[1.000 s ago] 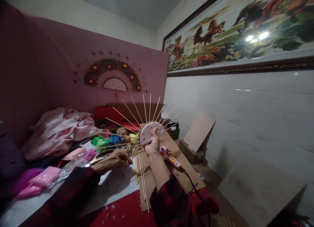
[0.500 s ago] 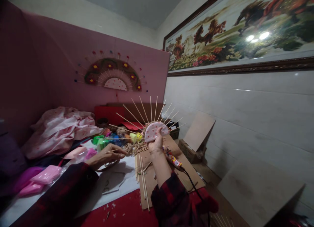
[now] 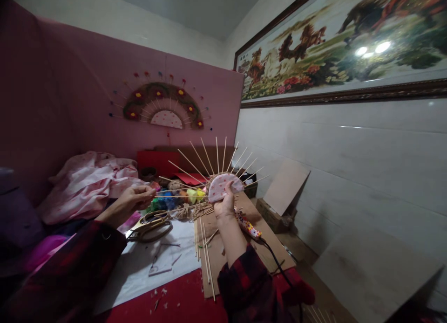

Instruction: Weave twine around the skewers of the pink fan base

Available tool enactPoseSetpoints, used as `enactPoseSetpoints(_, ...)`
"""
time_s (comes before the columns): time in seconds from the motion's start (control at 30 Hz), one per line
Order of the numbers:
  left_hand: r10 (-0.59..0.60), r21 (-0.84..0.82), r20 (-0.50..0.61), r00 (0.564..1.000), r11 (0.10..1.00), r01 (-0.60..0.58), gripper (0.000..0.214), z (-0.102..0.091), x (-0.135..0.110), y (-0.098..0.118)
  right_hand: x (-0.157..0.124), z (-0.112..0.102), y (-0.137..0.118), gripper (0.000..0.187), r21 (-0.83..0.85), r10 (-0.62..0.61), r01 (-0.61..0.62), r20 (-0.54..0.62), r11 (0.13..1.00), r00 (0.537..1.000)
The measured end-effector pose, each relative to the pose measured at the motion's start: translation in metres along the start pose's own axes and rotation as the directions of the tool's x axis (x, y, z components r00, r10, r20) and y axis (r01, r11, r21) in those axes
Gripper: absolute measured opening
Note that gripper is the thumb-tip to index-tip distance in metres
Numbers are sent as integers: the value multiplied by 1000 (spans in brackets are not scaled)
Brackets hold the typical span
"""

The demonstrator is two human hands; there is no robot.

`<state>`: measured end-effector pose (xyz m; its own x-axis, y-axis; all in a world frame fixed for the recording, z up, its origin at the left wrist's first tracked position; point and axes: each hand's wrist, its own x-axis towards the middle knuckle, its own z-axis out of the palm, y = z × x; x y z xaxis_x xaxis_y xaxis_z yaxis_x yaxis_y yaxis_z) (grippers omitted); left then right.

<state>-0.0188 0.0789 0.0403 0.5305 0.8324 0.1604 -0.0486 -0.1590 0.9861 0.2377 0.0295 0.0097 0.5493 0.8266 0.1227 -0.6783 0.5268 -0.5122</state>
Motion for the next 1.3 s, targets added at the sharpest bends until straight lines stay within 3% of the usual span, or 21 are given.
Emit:
enactPoseSetpoints(0.17,75,69,-38,996,995,-72,32,1,-3,10,-6,9,-4,24,131,56,-45,-78,990,995)
enactPoseSetpoints(0.43,-118,241,149,982,967,79,27,-1,-7,10,-2,5,-4,20,131,26,-4,-170,991,985)
enactPoseSetpoints(0.63,-191,275,163,968,951,141,26,7,-6,-1,-4,7,-5,16,138,28,-6,-158,990,987)
enactPoseSetpoints(0.87,-259,486,266,929,868,103,19,44,-10,-24,-8,11,-5,23,154,41,-33,-51,987,998)
enactPoseSetpoints(1.03,-112,544,427,897,825,-156,17,77,-16,-34,-8,11,-4,26,126,29,-15,-117,992,993)
enactPoseSetpoints(1.1,-111,534,461,881,827,-175,15,88,-18,-38,-9,12,-3,27,118,20,-7,-112,993,993)
enactPoseSetpoints(1.3,-34,522,437,899,823,-223,12,115,-25,-51,-14,16,4,22,126,33,-18,-117,992,993)
